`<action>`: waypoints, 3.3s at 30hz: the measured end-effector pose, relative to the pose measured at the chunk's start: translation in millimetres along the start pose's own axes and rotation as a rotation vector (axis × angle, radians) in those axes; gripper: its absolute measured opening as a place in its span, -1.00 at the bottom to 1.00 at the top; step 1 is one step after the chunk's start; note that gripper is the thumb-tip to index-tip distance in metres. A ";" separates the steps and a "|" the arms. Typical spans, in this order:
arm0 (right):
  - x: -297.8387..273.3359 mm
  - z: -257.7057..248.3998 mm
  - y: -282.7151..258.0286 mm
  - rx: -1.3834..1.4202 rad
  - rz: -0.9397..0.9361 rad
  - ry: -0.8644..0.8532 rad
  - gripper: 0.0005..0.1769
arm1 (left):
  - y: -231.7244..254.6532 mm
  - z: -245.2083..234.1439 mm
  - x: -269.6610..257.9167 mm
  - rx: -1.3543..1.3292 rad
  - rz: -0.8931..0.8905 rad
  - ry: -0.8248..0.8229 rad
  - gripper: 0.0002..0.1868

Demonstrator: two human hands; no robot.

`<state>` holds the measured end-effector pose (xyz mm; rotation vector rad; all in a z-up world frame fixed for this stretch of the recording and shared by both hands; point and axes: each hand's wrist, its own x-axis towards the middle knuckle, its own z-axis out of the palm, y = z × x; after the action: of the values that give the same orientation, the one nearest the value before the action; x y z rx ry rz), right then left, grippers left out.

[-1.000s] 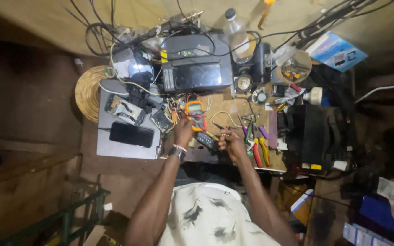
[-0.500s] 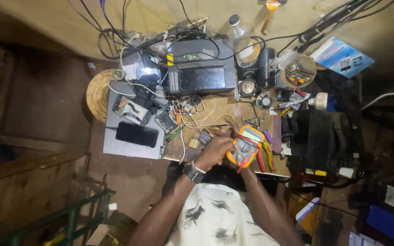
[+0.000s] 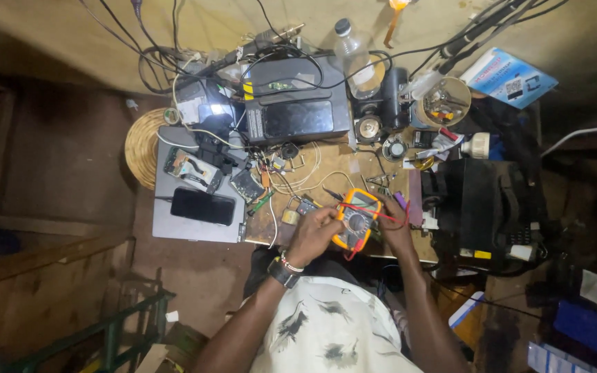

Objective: The person walks to a cluttered workbench and begins working on a small electronic component. They use a multimeter to test the component and then use pliers to strip the ends of a wire.

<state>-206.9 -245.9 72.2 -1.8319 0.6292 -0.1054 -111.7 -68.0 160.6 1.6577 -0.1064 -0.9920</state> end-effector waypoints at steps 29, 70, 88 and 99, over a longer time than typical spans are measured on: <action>3.0 -11.0 -36.2 -0.291 0.045 -0.338 -0.80 | 0.7 -57.1 -28.2 0.272 0.037 -0.313 -0.69; -5.0 -43.2 -142.7 -0.251 -0.257 0.059 -0.82 | 2.8 -27.0 -25.7 0.744 0.142 -0.298 -0.59; -35.7 -28.7 -125.0 0.003 -0.180 -0.509 -0.82 | 8.6 -38.5 -25.9 -0.685 0.106 -0.082 -0.83; -8.2 2.4 -127.1 -0.631 -0.273 -0.672 -0.88 | 38.7 -45.2 -36.4 0.504 0.107 -0.556 -0.76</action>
<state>-166.4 -212.3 188.3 -2.3673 -0.0888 0.5679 -89.6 -27.4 212.9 1.7448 -0.8664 -1.3976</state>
